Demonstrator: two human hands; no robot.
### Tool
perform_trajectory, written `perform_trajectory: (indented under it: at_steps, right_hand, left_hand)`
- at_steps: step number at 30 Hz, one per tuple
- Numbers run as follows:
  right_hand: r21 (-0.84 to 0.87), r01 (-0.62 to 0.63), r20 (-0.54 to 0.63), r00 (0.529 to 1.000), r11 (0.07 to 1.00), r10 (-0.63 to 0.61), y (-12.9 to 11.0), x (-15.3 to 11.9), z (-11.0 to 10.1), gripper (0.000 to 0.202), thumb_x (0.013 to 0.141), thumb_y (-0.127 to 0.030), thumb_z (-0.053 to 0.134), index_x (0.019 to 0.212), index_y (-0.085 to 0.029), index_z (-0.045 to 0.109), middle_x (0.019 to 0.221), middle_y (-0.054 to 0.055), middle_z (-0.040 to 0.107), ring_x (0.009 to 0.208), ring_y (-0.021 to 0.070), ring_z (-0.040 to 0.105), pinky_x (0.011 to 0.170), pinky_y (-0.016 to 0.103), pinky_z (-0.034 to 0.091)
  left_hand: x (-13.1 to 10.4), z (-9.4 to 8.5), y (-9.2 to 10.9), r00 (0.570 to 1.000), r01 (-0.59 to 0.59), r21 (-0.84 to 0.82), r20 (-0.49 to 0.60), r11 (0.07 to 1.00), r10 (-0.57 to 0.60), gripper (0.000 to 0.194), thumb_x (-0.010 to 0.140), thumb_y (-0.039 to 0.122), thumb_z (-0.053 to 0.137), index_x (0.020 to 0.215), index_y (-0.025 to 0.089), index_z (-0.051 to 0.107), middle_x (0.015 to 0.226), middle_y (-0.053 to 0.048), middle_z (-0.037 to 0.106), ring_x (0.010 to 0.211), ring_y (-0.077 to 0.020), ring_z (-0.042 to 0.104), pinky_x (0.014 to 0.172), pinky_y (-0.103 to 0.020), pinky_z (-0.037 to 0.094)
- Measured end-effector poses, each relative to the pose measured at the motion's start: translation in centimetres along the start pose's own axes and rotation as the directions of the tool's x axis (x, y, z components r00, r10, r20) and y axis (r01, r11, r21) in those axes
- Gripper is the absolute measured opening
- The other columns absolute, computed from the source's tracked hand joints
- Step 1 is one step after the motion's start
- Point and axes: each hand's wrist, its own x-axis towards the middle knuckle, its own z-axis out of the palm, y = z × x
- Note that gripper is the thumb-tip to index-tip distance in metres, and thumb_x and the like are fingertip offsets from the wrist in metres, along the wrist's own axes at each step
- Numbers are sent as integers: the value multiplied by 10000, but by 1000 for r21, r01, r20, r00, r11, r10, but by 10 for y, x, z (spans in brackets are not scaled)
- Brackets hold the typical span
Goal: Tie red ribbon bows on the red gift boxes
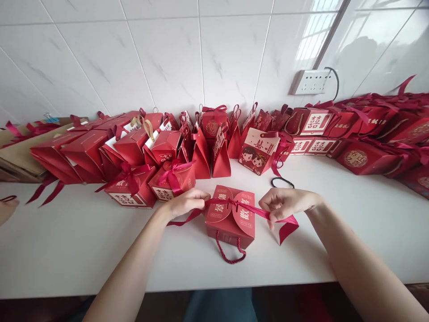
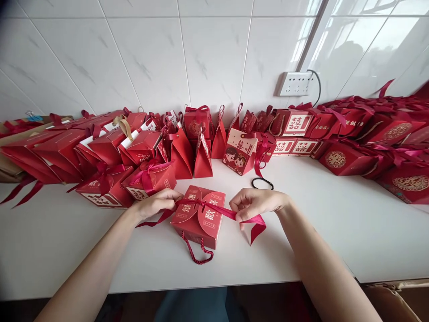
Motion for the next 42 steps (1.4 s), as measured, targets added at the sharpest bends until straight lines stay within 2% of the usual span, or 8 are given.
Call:
perform_trajectory:
  at_steps: [8,15,19,21,24,29,34,42]
  right_hand:
    - [34,53,-19,998,998,-53,5,-12,-5,446,722,-475,725,604,-165,426,479,-82,431,486,68,507,457,171,298]
    - [8,101,-10,995,995,-101,16,-16,-14,405,758,-424,717,604,-148,464,492,-59,503,400,24,370,418,159,295]
    - [80,131,71,988,988,-136,9,-7,-5,484,655,-562,748,759,-112,603,638,7,617,565,97,565,556,203,442]
    - [122,210,52,975,970,-217,5,0,2,567,654,-642,696,818,-103,628,696,42,651,652,139,617,638,242,477]
    - [146,261,-58,965,954,-255,2,9,13,522,740,-636,621,728,-114,616,612,20,621,563,123,599,584,236,465]
    - [158,221,-199,962,962,-188,3,16,18,422,799,-502,646,609,-127,598,546,-15,555,501,86,525,523,209,426]
    - [147,173,-139,978,974,-153,7,15,11,429,790,-499,655,599,-116,628,465,-24,518,439,76,477,469,203,383]
    - [121,115,-113,988,986,-101,11,13,3,459,773,-513,660,548,-116,604,398,-35,465,362,63,429,372,190,285]
  left_hand:
    - [0,-5,-4,1000,19,59,23,998,-20,150,673,229,519,569,170,428,598,22,464,612,-116,446,595,-241,360]
    - [-2,-16,-12,979,-11,79,205,997,-5,254,709,303,640,585,154,476,596,-7,554,567,-114,482,507,-213,342]
    - [-4,-14,-9,938,-18,33,346,999,5,212,646,317,689,673,128,597,608,-6,551,580,-117,475,530,-220,367]
    - [-6,-11,-5,914,-51,-27,403,998,57,327,659,407,685,807,117,651,683,-28,584,629,-135,490,546,-228,381]
    - [-6,-6,-1,938,-121,-8,327,993,117,442,732,555,619,706,114,619,619,-18,526,573,-111,424,492,-218,327]
    - [-2,-4,-6,961,-162,109,242,981,132,518,742,548,652,501,138,448,478,46,328,470,-58,263,424,-209,185]
    - [3,-8,-14,947,-128,22,299,992,116,465,729,543,679,569,131,534,570,-2,519,528,-84,430,465,-190,316]
    - [5,-6,-14,913,-67,-130,393,989,113,428,730,537,687,605,143,576,558,-26,610,527,-109,534,561,-221,438]
